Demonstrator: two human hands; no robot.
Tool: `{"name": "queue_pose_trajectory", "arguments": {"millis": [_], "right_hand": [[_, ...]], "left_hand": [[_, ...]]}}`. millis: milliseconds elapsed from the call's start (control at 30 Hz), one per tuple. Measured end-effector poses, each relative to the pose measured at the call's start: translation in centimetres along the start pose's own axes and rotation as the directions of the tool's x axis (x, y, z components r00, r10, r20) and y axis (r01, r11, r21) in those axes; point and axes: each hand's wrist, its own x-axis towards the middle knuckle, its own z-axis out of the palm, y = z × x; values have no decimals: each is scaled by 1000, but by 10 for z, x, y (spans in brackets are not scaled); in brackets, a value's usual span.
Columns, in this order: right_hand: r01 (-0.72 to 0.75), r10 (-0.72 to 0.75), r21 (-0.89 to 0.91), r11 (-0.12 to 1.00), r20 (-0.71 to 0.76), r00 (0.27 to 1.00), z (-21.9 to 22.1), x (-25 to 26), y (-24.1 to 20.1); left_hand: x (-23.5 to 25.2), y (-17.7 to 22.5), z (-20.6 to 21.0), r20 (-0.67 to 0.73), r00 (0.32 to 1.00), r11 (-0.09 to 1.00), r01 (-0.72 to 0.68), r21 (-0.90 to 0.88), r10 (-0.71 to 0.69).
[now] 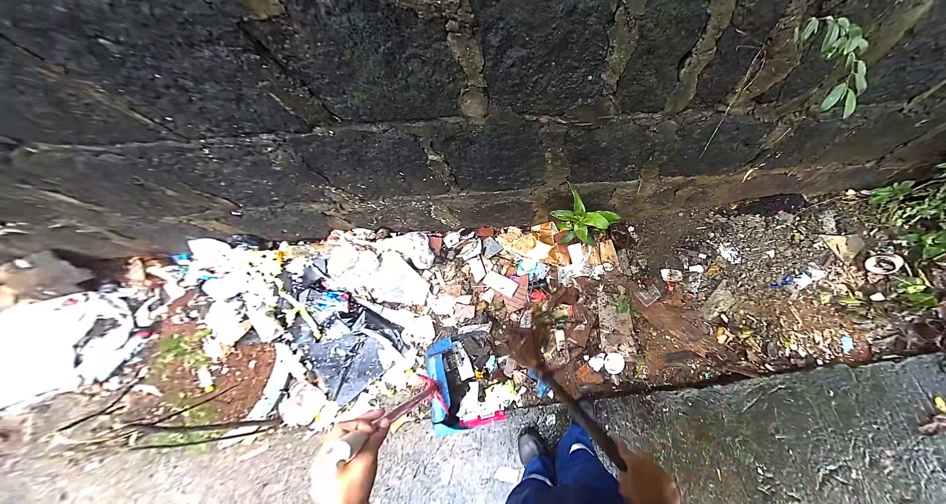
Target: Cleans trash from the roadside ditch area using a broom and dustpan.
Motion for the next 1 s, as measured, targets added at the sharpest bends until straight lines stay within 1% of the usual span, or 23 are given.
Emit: {"name": "queue_pose_trajectory", "arguments": {"millis": [100,167,200,267,367,433,467,500,567,633,667,700,733,767,833,900,933,1000], "right_hand": [[182,-178,-31,983,120,977,3,-6,-14],[252,-246,-22,968,149,958,-13,-19,-8],[252,-248,-13,968,120,961,-23,-26,4],[219,-219,22,976,8,976,-45,-35,46],[117,-101,86,989,-178,979,-85,-47,123],[-16,47,114,993,-277,960,-110,-47,162],[-93,134,138,986,-322,937,-120,-42,175],[-169,222,173,970,-364,905,-127,-30,183],[-290,380,267,919,-399,835,-133,15,186],[-337,474,370,866,-388,790,-133,68,175],[-332,473,382,863,-374,798,-134,88,166],[-312,434,349,884,-360,826,-134,99,155],[-279,363,272,921,-340,867,-131,98,142],[-226,282,201,953,-317,906,-128,88,134],[-88,139,175,981,-300,944,-132,56,143],[18,57,245,969,-298,953,-153,26,168],[34,44,244,969,-304,952,-167,13,174],[13,40,153,988,-341,939,-191,-4,171]], "left_hand": [[-3,4,4,-19,1000,1000,12,11,-12],[-1,5,2,-41,999,1000,9,0,-9],[0,3,-1,-56,998,1000,5,-4,-5],[0,1,-7,-63,998,1000,6,-9,-7],[1,-9,-14,-73,997,998,21,-55,-25],[0,-13,-18,-55,998,998,17,-68,-21],[-1,-15,-18,-51,999,997,11,-74,-15],[-2,-16,-19,-45,999,996,10,-84,-14],[-3,-17,-22,-37,999,995,11,-96,-14],[-8,-18,-23,-29,1000,996,2,-95,-5],[-12,-17,-22,-26,1000,996,9,-94,-11],[-14,-16,-20,-30,999,996,16,-92,-18],[-14,-15,-21,-32,999,996,20,-83,-23],[-13,-14,-22,-37,999,997,25,-69,-28],[-13,-13,-19,-55,997,997,42,-62,-46],[-12,-14,-16,-65,997,997,39,-64,-43],[-10,-13,-14,-74,996,997,37,-69,-43],[-8,-9,-12,-90,995,996,45,-72,-52]]}}
